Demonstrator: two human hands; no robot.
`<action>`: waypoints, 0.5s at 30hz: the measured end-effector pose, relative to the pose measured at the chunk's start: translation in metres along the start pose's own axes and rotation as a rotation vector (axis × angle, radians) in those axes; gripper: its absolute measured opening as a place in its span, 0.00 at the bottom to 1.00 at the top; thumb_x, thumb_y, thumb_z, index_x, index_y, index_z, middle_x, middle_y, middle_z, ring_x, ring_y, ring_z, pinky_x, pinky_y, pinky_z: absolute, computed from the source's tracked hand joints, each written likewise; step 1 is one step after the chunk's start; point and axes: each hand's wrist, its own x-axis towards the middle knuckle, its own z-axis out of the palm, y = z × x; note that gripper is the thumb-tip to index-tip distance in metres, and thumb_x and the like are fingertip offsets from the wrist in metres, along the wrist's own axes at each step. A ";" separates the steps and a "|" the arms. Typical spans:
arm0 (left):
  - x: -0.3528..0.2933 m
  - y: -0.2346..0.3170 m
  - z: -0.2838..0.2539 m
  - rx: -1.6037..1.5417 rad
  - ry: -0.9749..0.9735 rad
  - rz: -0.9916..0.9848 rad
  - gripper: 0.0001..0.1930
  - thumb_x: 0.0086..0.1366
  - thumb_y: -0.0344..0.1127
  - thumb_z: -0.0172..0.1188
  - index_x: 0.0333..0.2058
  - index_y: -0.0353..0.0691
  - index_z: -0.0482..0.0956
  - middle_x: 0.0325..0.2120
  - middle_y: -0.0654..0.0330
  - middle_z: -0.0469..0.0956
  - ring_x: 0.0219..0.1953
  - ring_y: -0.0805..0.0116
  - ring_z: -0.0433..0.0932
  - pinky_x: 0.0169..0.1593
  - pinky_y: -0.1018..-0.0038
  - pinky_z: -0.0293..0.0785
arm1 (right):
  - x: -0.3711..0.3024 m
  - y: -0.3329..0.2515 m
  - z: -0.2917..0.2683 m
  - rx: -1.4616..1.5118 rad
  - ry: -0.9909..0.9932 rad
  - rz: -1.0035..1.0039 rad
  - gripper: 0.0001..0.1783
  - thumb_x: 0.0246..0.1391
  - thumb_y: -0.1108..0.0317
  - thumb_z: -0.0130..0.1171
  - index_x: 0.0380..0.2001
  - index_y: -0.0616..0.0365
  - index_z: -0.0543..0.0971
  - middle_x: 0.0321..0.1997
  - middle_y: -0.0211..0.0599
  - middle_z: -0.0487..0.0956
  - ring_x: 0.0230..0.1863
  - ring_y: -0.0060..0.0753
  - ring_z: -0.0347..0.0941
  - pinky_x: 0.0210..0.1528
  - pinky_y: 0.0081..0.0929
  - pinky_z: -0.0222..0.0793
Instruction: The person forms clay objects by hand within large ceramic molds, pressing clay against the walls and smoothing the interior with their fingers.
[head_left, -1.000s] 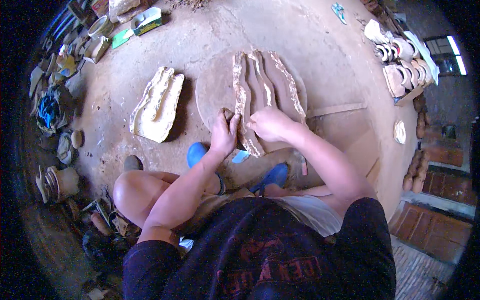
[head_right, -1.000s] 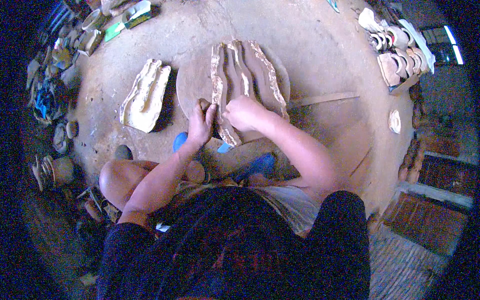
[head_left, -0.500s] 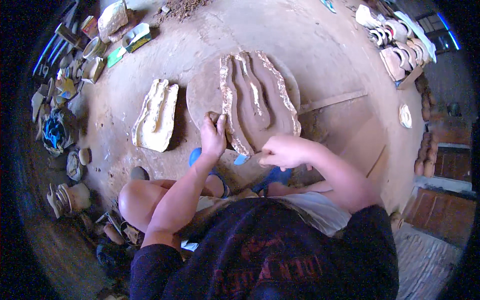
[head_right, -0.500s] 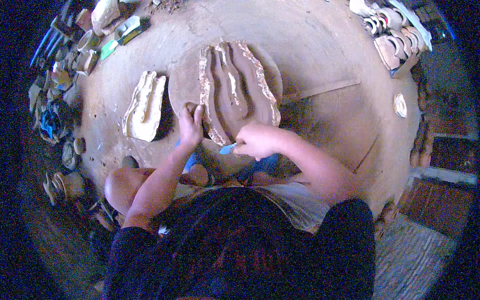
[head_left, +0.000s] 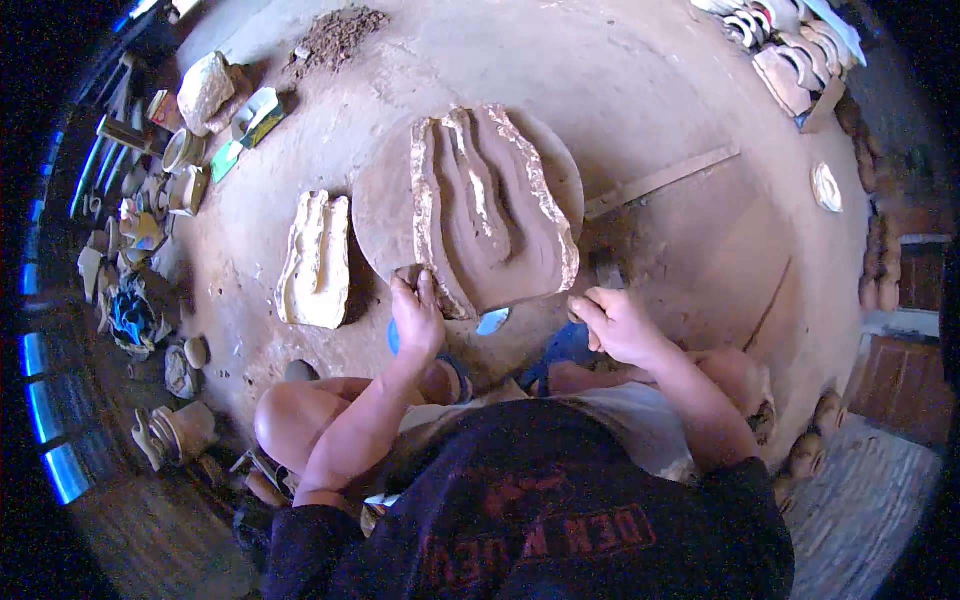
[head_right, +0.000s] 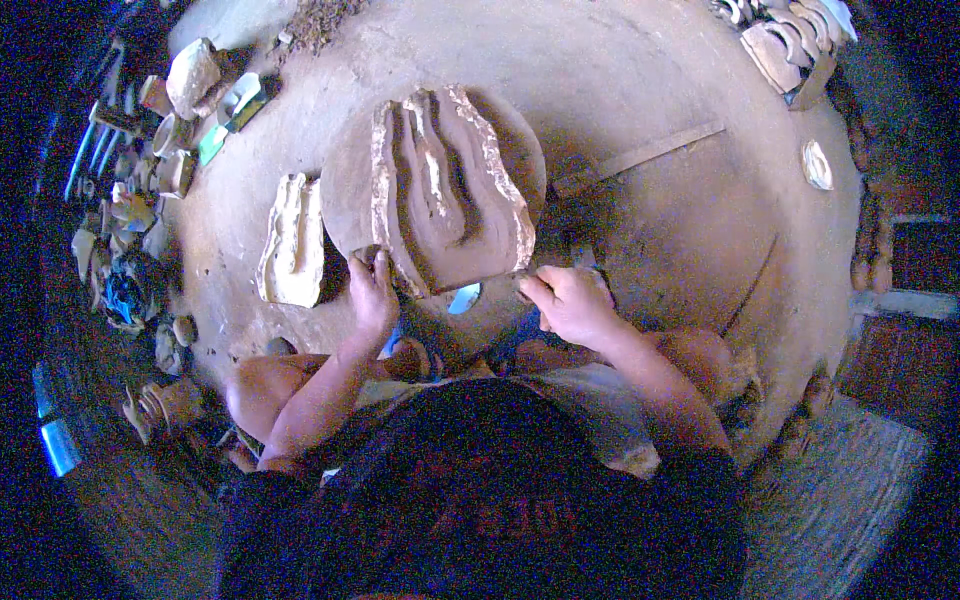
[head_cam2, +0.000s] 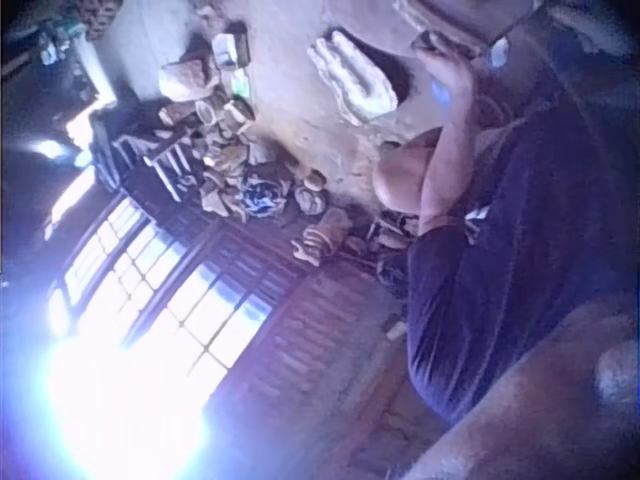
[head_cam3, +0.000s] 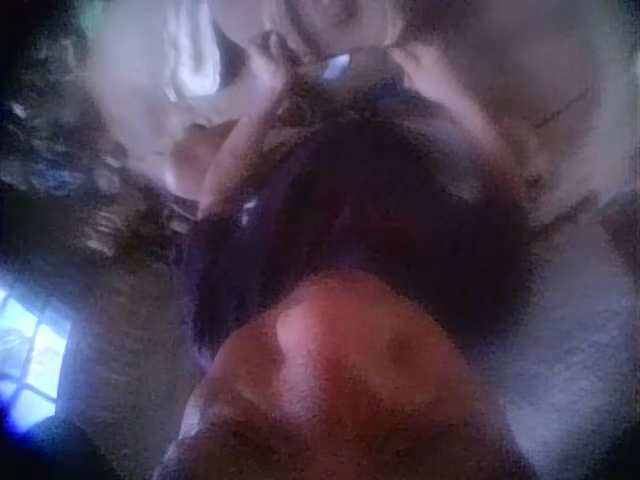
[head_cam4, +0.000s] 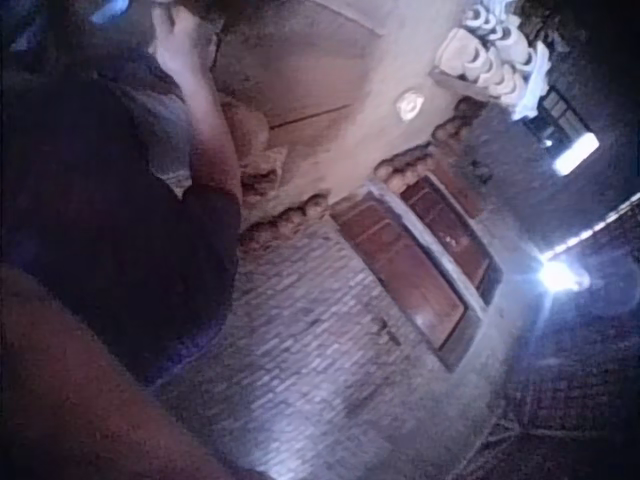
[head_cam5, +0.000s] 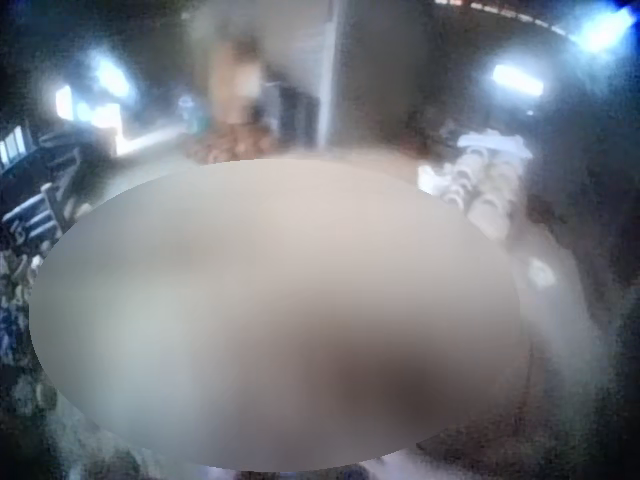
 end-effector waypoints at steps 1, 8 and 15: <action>0.002 -0.007 0.003 -0.001 0.005 0.005 0.12 0.76 0.37 0.55 0.47 0.31 0.72 0.36 0.42 0.81 0.37 0.46 0.82 0.42 0.55 0.76 | 0.000 -0.006 0.001 -0.017 0.026 -0.026 0.15 0.71 0.60 0.57 0.42 0.62 0.84 0.20 0.28 0.78 0.24 0.18 0.77 0.26 0.22 0.72; 0.047 -0.014 -0.007 0.142 -0.047 0.055 0.19 0.75 0.44 0.55 0.50 0.29 0.72 0.42 0.33 0.80 0.46 0.28 0.78 0.49 0.45 0.73 | 0.041 -0.004 0.016 0.189 0.142 -0.457 0.08 0.66 0.73 0.60 0.44 0.65 0.83 0.32 0.32 0.84 0.30 0.19 0.77 0.32 0.23 0.74; 0.015 0.049 -0.027 -0.022 -0.147 0.358 0.13 0.74 0.36 0.55 0.48 0.32 0.73 0.37 0.43 0.79 0.40 0.44 0.80 0.46 0.54 0.74 | 0.040 -0.083 0.022 -0.006 0.468 -0.782 0.07 0.59 0.71 0.68 0.38 0.64 0.86 0.40 0.44 0.86 0.38 0.31 0.84 0.41 0.28 0.79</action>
